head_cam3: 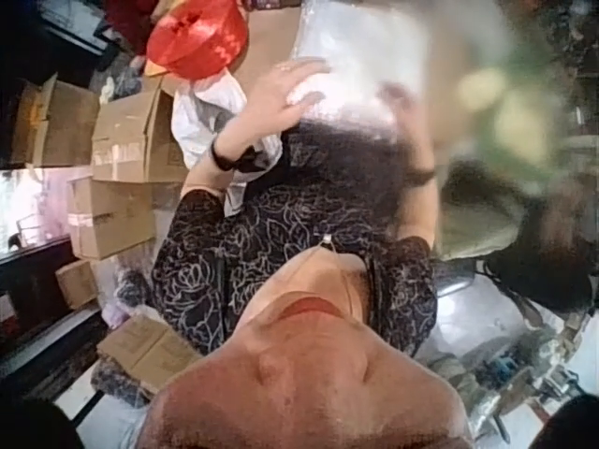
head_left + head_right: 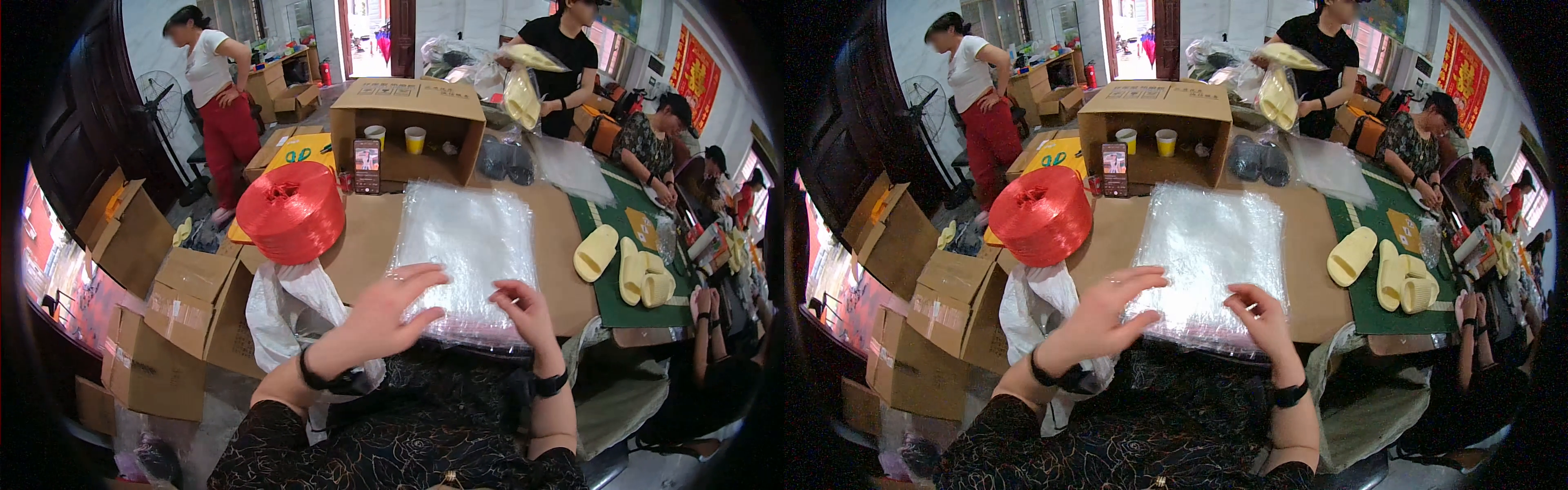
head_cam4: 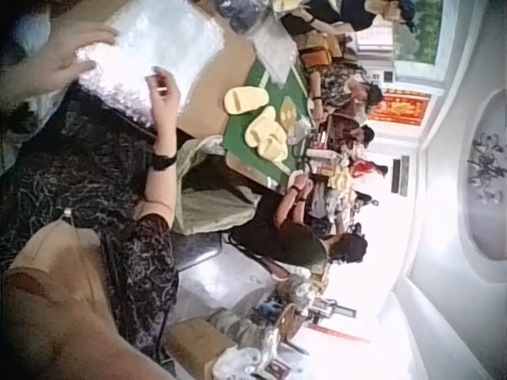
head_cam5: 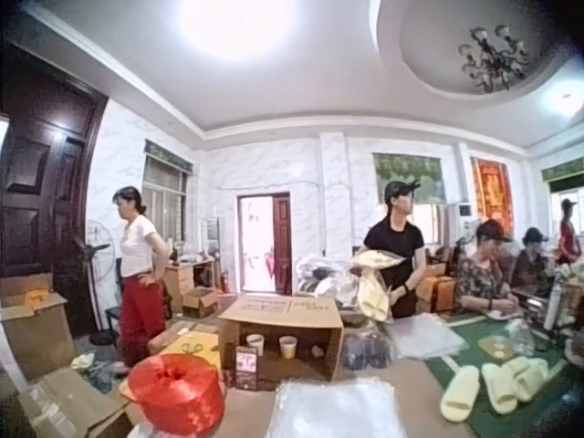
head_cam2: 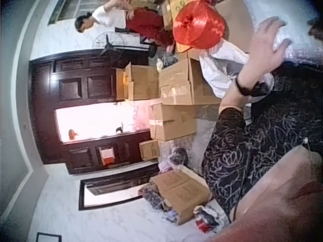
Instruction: The recorder is placing pairs of foam slippers into individual plastic bags at a manufacturing workstation.
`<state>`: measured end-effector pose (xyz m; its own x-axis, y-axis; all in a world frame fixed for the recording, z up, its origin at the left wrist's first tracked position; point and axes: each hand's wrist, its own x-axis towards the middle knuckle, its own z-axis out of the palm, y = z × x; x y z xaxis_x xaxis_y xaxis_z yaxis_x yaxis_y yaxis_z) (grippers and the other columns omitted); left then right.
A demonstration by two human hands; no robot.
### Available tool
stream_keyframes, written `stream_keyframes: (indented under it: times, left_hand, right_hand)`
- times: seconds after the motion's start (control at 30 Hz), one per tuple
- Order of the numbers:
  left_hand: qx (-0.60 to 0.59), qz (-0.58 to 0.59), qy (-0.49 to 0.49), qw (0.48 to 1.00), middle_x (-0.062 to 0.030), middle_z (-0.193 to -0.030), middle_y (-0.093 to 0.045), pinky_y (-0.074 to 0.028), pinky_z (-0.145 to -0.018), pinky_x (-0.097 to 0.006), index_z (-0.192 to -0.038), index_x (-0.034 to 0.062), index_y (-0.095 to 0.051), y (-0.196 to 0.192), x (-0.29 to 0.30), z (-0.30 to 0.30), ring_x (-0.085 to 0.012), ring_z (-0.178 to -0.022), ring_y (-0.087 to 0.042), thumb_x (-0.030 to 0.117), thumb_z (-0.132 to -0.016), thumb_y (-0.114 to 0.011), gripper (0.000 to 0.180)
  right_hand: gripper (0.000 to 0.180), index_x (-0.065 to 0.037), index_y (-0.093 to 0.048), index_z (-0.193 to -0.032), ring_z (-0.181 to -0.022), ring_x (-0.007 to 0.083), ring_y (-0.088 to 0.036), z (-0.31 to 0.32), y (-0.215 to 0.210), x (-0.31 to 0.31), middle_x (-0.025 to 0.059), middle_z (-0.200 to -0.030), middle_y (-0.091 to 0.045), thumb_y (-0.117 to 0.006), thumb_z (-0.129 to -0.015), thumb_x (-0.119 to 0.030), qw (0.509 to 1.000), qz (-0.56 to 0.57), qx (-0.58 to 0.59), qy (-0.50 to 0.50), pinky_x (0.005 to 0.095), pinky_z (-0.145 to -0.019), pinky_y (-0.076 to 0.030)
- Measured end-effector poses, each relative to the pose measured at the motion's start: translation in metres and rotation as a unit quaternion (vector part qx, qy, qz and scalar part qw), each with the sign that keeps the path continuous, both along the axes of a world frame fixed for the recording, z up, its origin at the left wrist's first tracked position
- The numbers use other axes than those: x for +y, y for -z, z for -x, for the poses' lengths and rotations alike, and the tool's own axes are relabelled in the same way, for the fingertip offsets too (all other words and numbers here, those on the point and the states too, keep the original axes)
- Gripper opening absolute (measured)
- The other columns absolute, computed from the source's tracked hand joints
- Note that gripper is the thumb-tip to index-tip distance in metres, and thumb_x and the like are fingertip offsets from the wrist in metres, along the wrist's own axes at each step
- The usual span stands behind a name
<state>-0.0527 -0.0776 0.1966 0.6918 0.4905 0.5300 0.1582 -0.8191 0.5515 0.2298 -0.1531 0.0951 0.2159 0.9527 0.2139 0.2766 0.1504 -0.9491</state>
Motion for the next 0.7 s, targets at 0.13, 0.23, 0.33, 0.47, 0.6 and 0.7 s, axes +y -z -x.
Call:
stream_keyframes:
  times: [0.13, 0.23, 0.33, 0.47, 0.6, 0.7]
  left_hand:
    - [0.084, -0.050, 0.004, 0.995, -0.0235, -0.145, -0.041, -0.036, -0.109, -0.047, -0.133, 0.0064, -0.052, 0.076, 0.014, -0.052, -0.0444, -0.135, -0.036, 0.033, -0.085, -0.070, 0.057]
    - [0.205, -0.111, -0.051, 0.971, -0.0270, -0.149, -0.032, -0.031, -0.110, -0.057, -0.138, 0.0099, -0.048, 0.123, 0.026, -0.057, -0.0521, -0.138, -0.026, 0.046, -0.082, -0.071, 0.071]
    - [0.265, -0.095, -0.084, 0.956, -0.0266, -0.151, -0.031, -0.023, -0.107, -0.070, -0.142, 0.0176, -0.045, 0.155, 0.040, -0.048, -0.0554, -0.139, -0.020, 0.060, -0.075, -0.072, 0.084]
    - [0.301, -0.077, -0.092, 0.946, -0.0227, -0.152, -0.031, -0.021, -0.108, -0.070, -0.143, 0.0248, -0.045, 0.180, 0.046, -0.040, -0.0536, -0.140, -0.021, 0.065, -0.073, -0.070, 0.085]
    - [0.288, -0.069, -0.082, 0.952, -0.0225, -0.152, -0.031, -0.021, -0.109, -0.069, -0.143, 0.0251, -0.044, 0.182, 0.049, -0.048, -0.0529, -0.140, -0.023, 0.068, -0.073, -0.068, 0.086]
    - [0.298, -0.056, -0.072, 0.950, -0.0231, -0.153, -0.030, -0.021, -0.109, -0.068, -0.144, 0.0250, -0.043, 0.174, 0.049, -0.041, -0.0529, -0.140, -0.023, 0.069, -0.070, -0.070, 0.090]
  right_hand:
    - [0.034, -0.003, -0.064, -0.117, -0.085, 0.0124, -0.060, -0.084, 0.013, 0.008, 0.0049, -0.100, -0.067, -0.072, -0.084, -0.012, 0.979, -0.016, -0.089, 0.182, 0.0254, -0.070, -0.049]
    - [0.047, -0.002, -0.062, -0.118, -0.097, 0.0293, -0.061, -0.187, 0.039, -0.004, 0.0155, -0.110, -0.064, -0.076, -0.076, -0.017, 0.880, -0.048, -0.339, 0.329, 0.0383, -0.084, -0.050]
    - [0.060, 0.000, -0.056, -0.126, -0.114, 0.0375, -0.056, -0.255, 0.046, -0.014, 0.0205, -0.120, -0.060, -0.077, -0.076, -0.027, 0.809, -0.004, -0.427, 0.403, 0.0457, -0.098, -0.043]
    - [0.071, 0.001, -0.054, -0.129, -0.121, 0.0377, -0.051, -0.283, 0.058, -0.004, 0.0219, -0.127, -0.056, -0.078, -0.074, -0.035, 0.751, 0.112, -0.470, 0.449, 0.0444, -0.105, -0.040]
    - [0.080, 0.001, -0.051, -0.131, -0.122, 0.0379, -0.052, -0.297, 0.093, -0.008, 0.0205, -0.137, -0.048, -0.079, -0.070, -0.042, 0.831, 0.120, -0.411, 0.354, 0.0437, -0.102, -0.044]
    - [0.074, 0.000, -0.052, -0.121, -0.107, 0.0401, -0.059, -0.265, 0.094, 0.004, 0.0216, -0.126, -0.055, -0.081, -0.067, -0.041, 0.791, 0.282, -0.401, 0.365, 0.0470, -0.094, -0.049]
